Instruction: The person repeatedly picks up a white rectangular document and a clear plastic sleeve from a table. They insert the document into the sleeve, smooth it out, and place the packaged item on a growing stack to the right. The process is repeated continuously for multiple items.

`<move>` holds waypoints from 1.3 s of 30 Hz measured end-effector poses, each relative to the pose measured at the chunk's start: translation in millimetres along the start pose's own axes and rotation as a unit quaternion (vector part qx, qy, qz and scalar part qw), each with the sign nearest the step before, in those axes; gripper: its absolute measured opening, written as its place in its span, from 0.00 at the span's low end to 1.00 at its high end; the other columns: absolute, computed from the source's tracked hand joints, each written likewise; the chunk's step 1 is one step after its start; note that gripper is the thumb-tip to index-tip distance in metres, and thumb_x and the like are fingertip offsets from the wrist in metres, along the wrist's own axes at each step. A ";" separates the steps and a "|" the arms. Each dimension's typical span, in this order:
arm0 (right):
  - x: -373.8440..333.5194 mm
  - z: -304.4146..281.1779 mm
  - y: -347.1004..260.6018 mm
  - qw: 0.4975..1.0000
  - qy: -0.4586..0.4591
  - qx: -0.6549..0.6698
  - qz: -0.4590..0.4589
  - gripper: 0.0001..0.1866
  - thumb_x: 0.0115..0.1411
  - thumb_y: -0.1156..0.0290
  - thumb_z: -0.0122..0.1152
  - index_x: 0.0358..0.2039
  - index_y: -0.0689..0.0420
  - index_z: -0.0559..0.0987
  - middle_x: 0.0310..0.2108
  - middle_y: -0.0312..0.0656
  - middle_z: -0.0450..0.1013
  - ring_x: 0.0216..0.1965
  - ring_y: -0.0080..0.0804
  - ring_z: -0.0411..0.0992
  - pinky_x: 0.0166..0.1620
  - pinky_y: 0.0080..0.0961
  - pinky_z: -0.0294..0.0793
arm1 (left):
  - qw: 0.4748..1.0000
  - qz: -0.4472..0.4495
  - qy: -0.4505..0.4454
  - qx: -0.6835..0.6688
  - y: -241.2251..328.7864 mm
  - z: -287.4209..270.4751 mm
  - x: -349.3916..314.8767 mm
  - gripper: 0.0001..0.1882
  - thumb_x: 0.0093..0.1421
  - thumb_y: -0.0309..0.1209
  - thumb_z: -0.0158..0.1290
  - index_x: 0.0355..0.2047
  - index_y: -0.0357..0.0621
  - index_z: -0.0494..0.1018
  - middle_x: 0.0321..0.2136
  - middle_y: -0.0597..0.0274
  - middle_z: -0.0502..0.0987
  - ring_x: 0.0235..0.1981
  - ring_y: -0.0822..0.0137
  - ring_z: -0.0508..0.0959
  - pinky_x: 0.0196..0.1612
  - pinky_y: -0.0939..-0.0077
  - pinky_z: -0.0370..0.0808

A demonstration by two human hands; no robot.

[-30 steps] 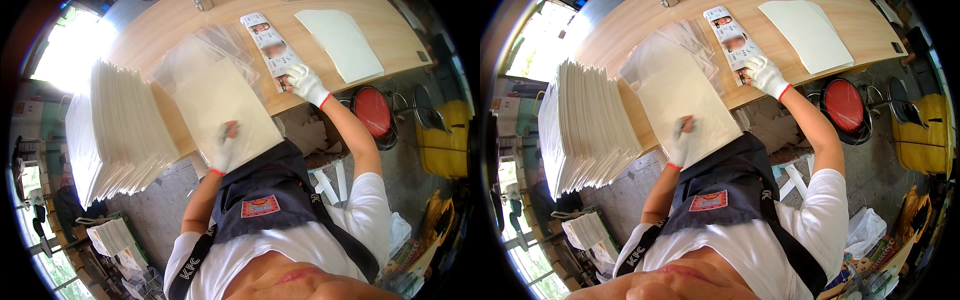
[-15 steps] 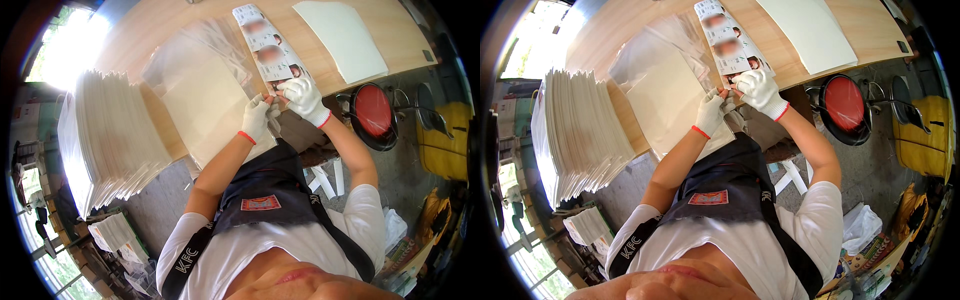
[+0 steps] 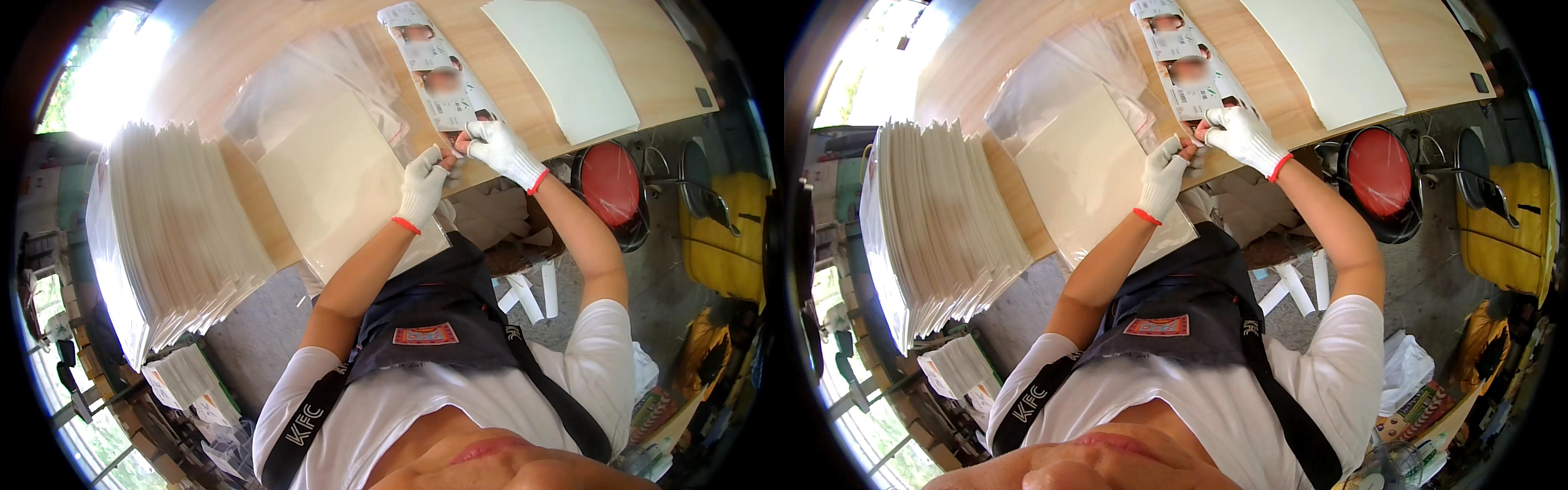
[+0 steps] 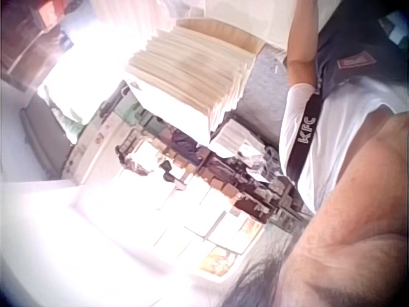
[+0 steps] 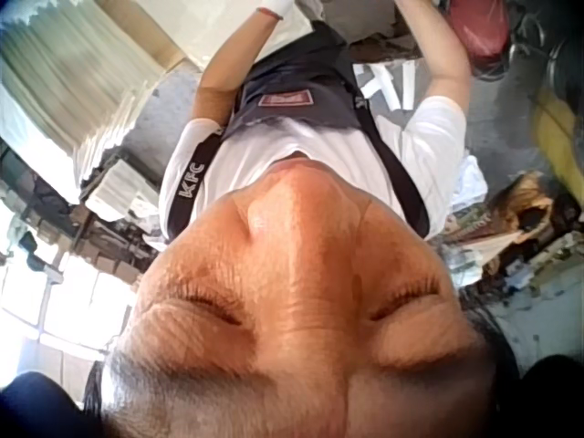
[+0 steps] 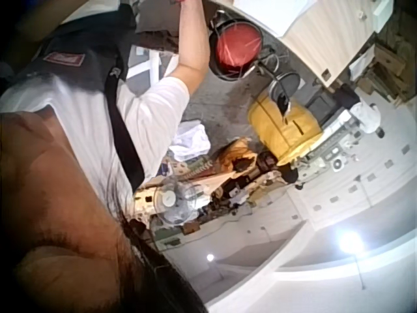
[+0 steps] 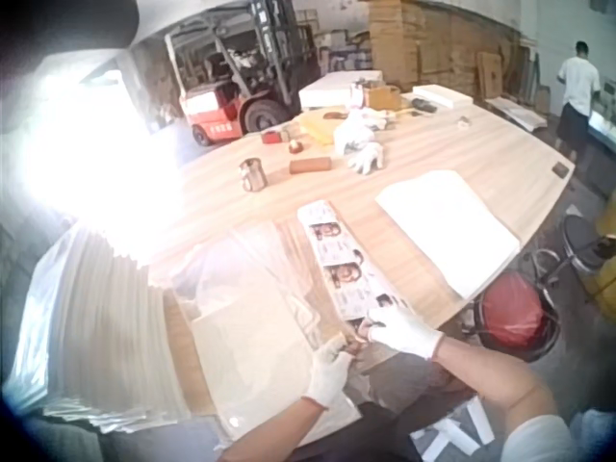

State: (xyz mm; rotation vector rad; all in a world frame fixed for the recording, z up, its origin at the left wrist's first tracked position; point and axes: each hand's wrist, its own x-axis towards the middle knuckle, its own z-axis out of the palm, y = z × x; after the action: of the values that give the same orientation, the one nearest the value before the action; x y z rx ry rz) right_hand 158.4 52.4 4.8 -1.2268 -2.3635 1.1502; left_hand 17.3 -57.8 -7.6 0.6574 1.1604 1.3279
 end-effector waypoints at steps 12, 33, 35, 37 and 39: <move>7.9 -10.5 -17.2 0.998 -0.052 -0.003 0.031 0.10 0.53 0.61 0.58 0.29 0.54 0.80 0.28 0.44 0.76 0.31 0.39 0.74 0.35 0.33 0.71 | 0.998 -0.023 0.003 -0.066 -9.9 -4.8 7.0 0.06 0.63 0.29 0.47 0.35 0.37 0.69 0.28 0.64 0.73 0.26 0.76 0.71 0.30 0.81 0.72; 141.8 -130.9 9.8 0.986 -0.054 -0.094 0.124 0.12 0.56 0.66 0.51 0.35 0.59 0.76 0.29 0.39 0.74 0.27 0.24 0.73 0.26 0.25 0.71 | 0.973 -0.113 0.036 -0.197 -18.0 -12.8 -8.8 0.04 0.63 0.28 0.47 0.34 0.42 0.66 0.30 0.60 0.74 0.26 0.72 0.74 0.30 0.75 0.76; 153.4 -158.8 -6.3 0.952 0.093 -0.287 0.047 0.13 0.57 0.67 0.48 0.39 0.60 0.75 0.33 0.43 0.74 0.31 0.29 0.74 0.31 0.26 0.72 | 0.971 -0.121 0.033 -0.205 -27.4 -16.6 -7.0 0.04 0.63 0.28 0.46 0.36 0.41 0.66 0.30 0.59 0.74 0.26 0.72 0.74 0.30 0.75 0.76; 156.2 -168.2 -19.4 0.917 0.200 -0.343 -0.039 0.16 0.58 0.66 0.46 0.42 0.60 0.74 0.36 0.46 0.75 0.32 0.34 0.74 0.35 0.27 0.72 | 0.969 -0.127 0.004 -0.211 -37.4 -16.5 0.0 0.07 0.64 0.29 0.45 0.40 0.39 0.67 0.31 0.59 0.74 0.26 0.72 0.75 0.29 0.76 0.76; 175.2 -130.5 -38.4 0.954 0.212 -0.178 -0.115 0.15 0.59 0.63 0.48 0.40 0.59 0.74 0.34 0.44 0.74 0.31 0.34 0.74 0.34 0.28 0.72 | 0.980 -0.151 -0.011 -0.131 -19.6 -18.4 -8.1 0.12 0.64 0.29 0.45 0.46 0.38 0.65 0.32 0.58 0.75 0.26 0.71 0.76 0.30 0.76 0.77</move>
State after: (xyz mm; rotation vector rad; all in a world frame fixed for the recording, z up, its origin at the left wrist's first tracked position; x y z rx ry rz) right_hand 96.1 245.0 95.6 -1.1195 -2.3461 0.3512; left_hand 9.4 -73.5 -29.4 0.2910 0.9995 1.1828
